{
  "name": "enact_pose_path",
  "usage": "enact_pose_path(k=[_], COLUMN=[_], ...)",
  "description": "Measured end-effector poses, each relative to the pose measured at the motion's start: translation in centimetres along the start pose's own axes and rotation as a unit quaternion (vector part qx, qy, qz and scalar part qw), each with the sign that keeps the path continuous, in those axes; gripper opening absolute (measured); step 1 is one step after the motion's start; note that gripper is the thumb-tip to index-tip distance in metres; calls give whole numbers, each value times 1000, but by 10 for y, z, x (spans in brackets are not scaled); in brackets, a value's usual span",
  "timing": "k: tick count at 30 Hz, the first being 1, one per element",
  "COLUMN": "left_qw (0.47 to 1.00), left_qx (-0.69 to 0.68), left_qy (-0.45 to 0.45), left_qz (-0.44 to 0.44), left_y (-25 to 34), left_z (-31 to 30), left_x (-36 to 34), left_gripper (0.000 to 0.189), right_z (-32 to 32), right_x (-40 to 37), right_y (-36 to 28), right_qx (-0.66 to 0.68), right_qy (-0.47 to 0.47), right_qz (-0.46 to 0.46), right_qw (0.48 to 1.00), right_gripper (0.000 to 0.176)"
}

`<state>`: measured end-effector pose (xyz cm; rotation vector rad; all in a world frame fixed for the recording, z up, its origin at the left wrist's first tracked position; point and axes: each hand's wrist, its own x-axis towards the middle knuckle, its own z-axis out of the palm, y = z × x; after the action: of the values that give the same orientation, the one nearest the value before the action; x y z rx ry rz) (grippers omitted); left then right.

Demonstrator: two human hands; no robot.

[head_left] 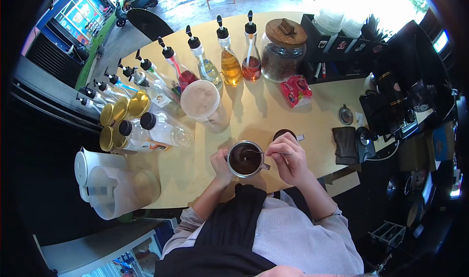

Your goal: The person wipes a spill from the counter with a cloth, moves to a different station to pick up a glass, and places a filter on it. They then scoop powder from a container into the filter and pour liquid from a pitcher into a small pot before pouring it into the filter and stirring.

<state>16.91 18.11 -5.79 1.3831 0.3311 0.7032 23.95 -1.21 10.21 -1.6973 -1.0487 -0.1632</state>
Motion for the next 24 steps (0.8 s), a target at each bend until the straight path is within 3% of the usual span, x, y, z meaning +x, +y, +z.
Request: enact_pose_path(k=[2, 5, 9, 11, 18, 20, 24], left_qw=[1000, 1000, 1000, 1000, 1000, 1000, 1000], left_qx=[3, 4, 16, 1, 29, 11, 10], left_qy=[-4, -4, -7, -1, -1, -11, 4], left_qz=[5, -1, 5, 4, 7, 8, 16], left_y=[-1, 0, -1, -8, 5, 2, -5], left_z=[-1, -1, -2, -3, 0, -1, -3], left_x=[1, 1, 0, 0, 0, 0, 0], left_gripper=[49, 49, 49, 50, 50, 50, 50], right_z=[1, 3, 2, 0, 2, 1, 3], right_x=[2, 3, -1, 1, -4, -2, -2], right_y=[1, -3, 0, 0, 2, 1, 2], right_qx=[-45, -16, -8, -68, -28, -94, -77], right_qy=[8, -31, -13, -2, -18, -6, -26], right_qz=[-40, -55, -61, -91, -90, -112, -113], right_qw=[998, 998, 998, 994, 995, 989, 990], right_gripper=[15, 11, 14, 17, 20, 22, 23])
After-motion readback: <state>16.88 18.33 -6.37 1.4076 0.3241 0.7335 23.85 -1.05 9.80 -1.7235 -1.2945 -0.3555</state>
